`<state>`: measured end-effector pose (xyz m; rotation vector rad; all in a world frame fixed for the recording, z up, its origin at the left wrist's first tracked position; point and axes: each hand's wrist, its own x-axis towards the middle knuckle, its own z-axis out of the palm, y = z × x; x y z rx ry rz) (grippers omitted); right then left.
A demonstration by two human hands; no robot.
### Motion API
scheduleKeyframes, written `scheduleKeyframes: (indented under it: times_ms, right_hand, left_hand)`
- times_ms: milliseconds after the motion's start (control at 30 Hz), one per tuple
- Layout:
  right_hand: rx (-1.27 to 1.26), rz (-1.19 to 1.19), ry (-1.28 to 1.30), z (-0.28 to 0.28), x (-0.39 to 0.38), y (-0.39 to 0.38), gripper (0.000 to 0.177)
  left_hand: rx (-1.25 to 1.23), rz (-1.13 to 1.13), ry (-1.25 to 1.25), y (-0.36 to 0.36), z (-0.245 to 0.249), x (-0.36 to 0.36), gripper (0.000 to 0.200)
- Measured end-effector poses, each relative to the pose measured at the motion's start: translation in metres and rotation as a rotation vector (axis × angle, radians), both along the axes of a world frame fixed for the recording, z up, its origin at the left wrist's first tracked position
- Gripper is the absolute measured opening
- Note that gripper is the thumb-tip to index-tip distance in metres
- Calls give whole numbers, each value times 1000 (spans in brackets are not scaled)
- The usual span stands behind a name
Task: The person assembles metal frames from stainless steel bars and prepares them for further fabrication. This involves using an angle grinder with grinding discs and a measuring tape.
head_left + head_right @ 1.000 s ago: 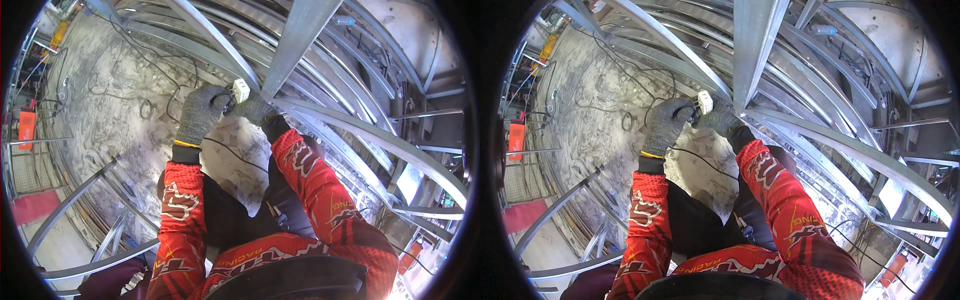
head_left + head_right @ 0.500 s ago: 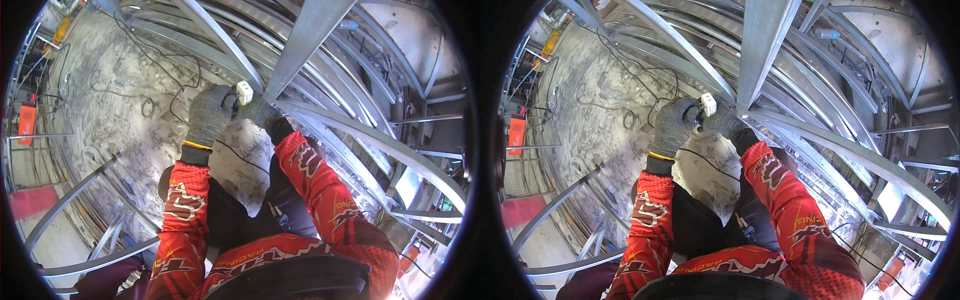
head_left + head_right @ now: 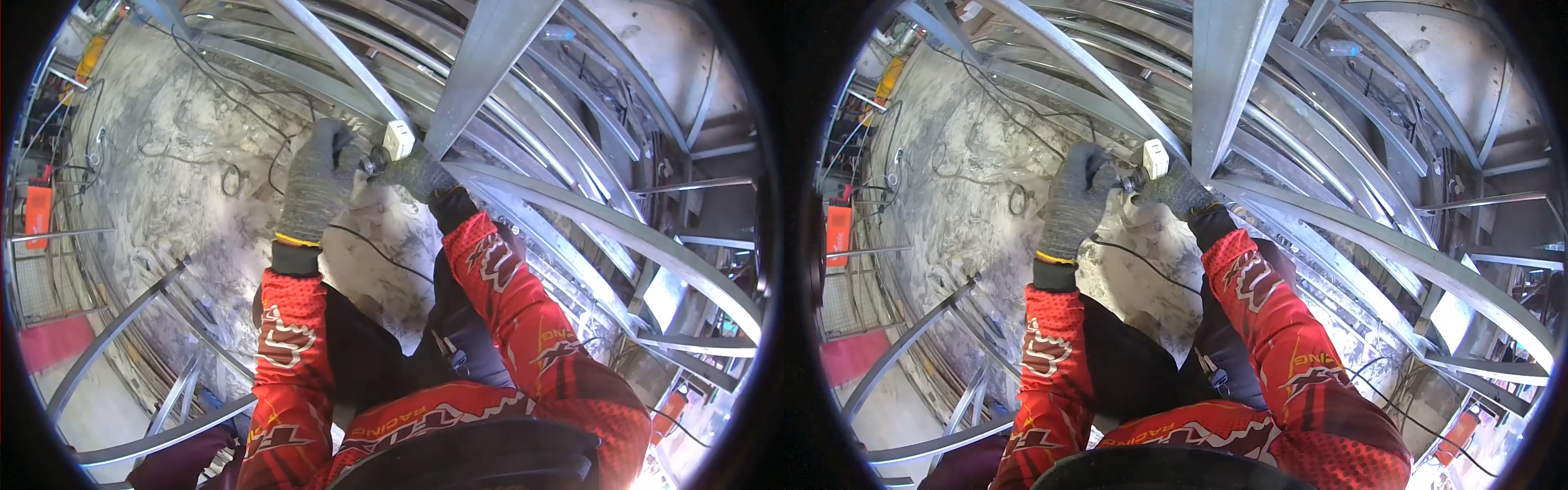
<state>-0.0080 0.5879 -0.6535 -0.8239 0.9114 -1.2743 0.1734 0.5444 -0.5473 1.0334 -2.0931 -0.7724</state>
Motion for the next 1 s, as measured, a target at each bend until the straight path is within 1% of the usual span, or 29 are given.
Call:
scheduleKeyframes:
  times_ms: [67, 100, 167, 233, 267, 333, 400, 433, 467, 533, 567, 633, 667, 733, 767, 833, 867, 933, 967, 1000]
  right_hand:
    - [-4, -9, 39, -1, -2, 0, 60]
    - [-2, -6, 2, -1, -1, -1, 59]
    - [-1, 3, -32, -2, 0, -2, 58]
    - [27, -23, -151, 0, 0, -2, 57]
    - [29, -25, -146, 2, 0, 0, 57]
    - [33, -76, 42, 4, -3, 4, 58]
    - [14, -67, 55, 4, -4, 3, 58]
    - [-8, -54, 65, 7, -4, 3, 58]
    - [-6, -56, 67, 10, -4, 4, 58]
    - [11, -90, 240, 12, -4, 7, 56]
    - [14, -90, 242, 9, -4, 6, 56]
    - [76, -20, 213, 0, -6, 3, 56]
    - [78, -18, 214, -7, -5, 2, 56]
    - [-71, -65, 260, -15, -3, 1, 57]
    - [-70, -64, 260, -16, -2, 1, 57]
    - [-63, -34, 72, -15, -2, 1, 59]
    - [-61, -33, 72, -14, -2, 2, 59]
    - [-119, -43, 267, -15, -2, 2, 61]
    - [-118, -42, 267, -22, -3, 1, 61]
    - [-104, -64, 440, -27, -2, 1, 60]
  left_hand:
    - [75, 12, -87, -6, -6, 8, 21]
    - [77, 9, -84, -6, -10, 7, 21]
    - [131, -115, -86, -6, -18, 7, 22]
    - [156, -176, -85, -6, -24, 7, 22]
    - [188, -205, -41, -6, -26, 8, 28]
    - [220, -240, 7, -4, -25, 3, 33]
    - [449, -160, 203, 1, -16, 0, 36]
    - [450, -114, 204, 2, -13, 0, 38]
    - [451, -116, 206, 0, -12, 0, 38]
    - [517, -90, 90, -3, -12, 1, 32]
    - [519, -91, 91, -4, -15, 1, 32]
    - [424, -125, 70, -3, -20, 1, 24]
    - [425, -123, 71, -2, -20, 0, 24]
    - [463, -137, 94, 2, -17, -4, 19]
    - [463, -136, 95, 2, -16, -4, 19]
    - [421, -148, 55, 2, -16, -5, 19]
    - [422, -146, 55, 2, -16, -5, 19]
    - [336, -146, 4, 2, -17, -6, 17]
    - [336, -144, 3, 2, -17, -6, 17]
    - [262, -156, -14, 1, -18, -6, 16]
